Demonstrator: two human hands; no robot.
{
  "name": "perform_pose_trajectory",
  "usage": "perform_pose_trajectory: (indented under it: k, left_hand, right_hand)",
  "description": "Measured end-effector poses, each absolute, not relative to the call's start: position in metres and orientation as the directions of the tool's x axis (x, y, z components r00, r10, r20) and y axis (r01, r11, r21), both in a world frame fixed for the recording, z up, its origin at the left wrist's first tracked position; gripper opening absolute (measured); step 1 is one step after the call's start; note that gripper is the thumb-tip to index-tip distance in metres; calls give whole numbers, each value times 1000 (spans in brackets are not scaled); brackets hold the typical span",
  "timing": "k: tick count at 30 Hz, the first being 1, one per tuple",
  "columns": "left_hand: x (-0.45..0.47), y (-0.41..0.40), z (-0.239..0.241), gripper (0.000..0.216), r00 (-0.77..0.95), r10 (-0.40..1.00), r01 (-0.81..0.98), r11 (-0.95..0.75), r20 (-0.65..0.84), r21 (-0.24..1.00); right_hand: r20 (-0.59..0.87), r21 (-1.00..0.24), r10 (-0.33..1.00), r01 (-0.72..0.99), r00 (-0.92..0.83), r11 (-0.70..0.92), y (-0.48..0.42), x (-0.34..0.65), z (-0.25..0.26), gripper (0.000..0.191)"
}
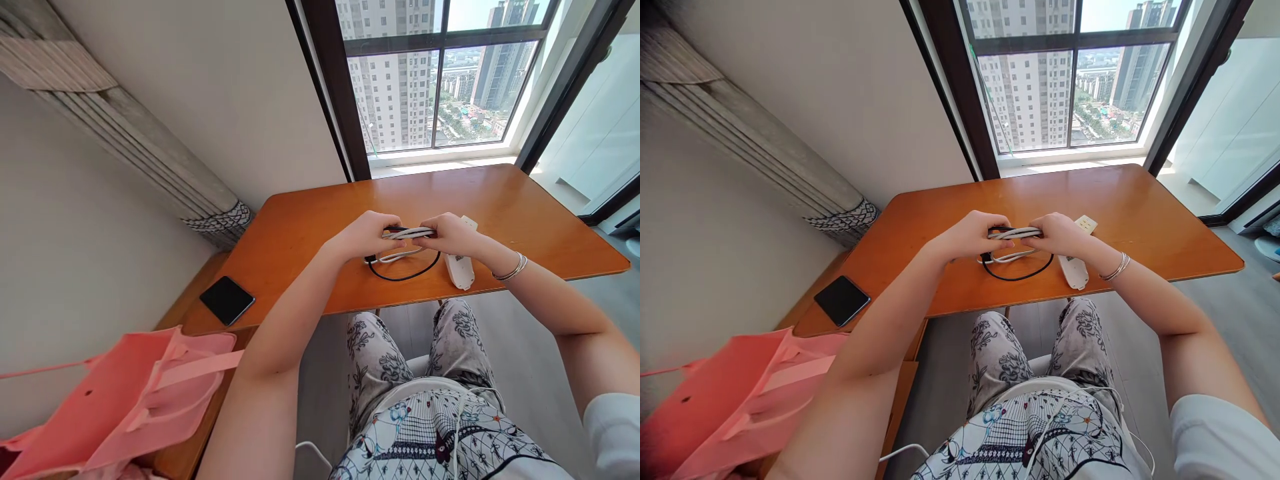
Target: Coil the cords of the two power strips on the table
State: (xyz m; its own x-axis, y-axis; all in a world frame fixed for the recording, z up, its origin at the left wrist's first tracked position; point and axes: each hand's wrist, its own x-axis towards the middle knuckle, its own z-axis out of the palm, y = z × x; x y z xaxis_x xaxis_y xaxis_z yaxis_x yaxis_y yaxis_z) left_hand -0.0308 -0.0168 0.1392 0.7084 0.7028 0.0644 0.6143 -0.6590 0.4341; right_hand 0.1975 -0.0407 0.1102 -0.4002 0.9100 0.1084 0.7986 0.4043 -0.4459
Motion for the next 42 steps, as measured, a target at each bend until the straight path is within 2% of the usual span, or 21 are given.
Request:
perform_pose_trajectory:
  k: [4, 6, 9, 13, 16, 18, 20, 23, 25, 27, 31, 34, 37, 39, 42]
  left_hand:
    - [-23, -18, 136, 29, 563, 805, 779, -593, 189, 203]
    - [-20, -19, 133, 30, 440, 868, 862, -480, 230, 163]
    - [-23, -19, 133, 38, 379, 915, 876, -402, 136, 266]
    - [-39, -16, 138, 51, 475, 880, 797, -441, 22, 413]
    - [-51, -17, 143, 37, 496, 867, 796, -432, -49, 424]
    - [-56, -17, 145, 22, 455, 881, 831, -368, -128, 417]
    - [-58, -18, 147, 16, 409, 888, 854, -292, -210, 430]
    - [-55, -17, 147, 23, 423, 851, 782, -169, -312, 600]
    - [-49, -19, 145, 24, 441, 822, 672, -37, -360, 740]
    - [-41, -24, 141, 24, 449, 791, 550, 121, -415, 827]
    - [-19, -41, 124, 22, 496, 733, 308, 353, -466, 883]
    - [-2, -48, 109, 27, 472, 800, 179, 324, -370, 929]
    - [9, -44, 94, 34, 427, 876, 170, 165, -223, 972]
    - [13, -37, 85, 38, 430, 899, 222, -13, -86, 975]
    - [15, -27, 73, 48, 444, 883, 353, -331, 155, 875]
  right_hand:
    - [19, -474, 926, 812, -376, 340, -36, 194, 114, 29]
    - [11, -445, 935, 835, -355, 323, -34, 193, 115, 28]
    - [89, -331, 948, 889, -305, 317, -34, 190, 113, 29]
    - [181, -199, 947, 933, -265, 299, -35, 188, 108, 36]
    - [182, -143, 951, 951, -249, 276, -34, 188, 108, 36]
    - [155, -96, 959, 962, -239, 256, -33, 187, 108, 34]
    - [134, -50, 964, 970, -230, 238, -32, 185, 108, 32]
    - [140, -10, 965, 974, -222, 225, -32, 182, 107, 35]
    - [154, -3, 965, 976, -213, 216, -32, 179, 106, 38]
    - [163, -9, 967, 980, -195, 199, -33, 177, 107, 40]
    - [179, -77, 972, 983, -152, 168, -32, 178, 110, 36]
    - [193, -187, 968, 962, -160, 196, -29, 184, 109, 30]
    - [178, -352, 970, 910, -165, 219, -25, 191, 106, 28]
    - [152, -488, 975, 846, -161, 215, -24, 197, 104, 28]
    - [120, -659, 974, 718, -191, 221, -28, 204, 103, 26]
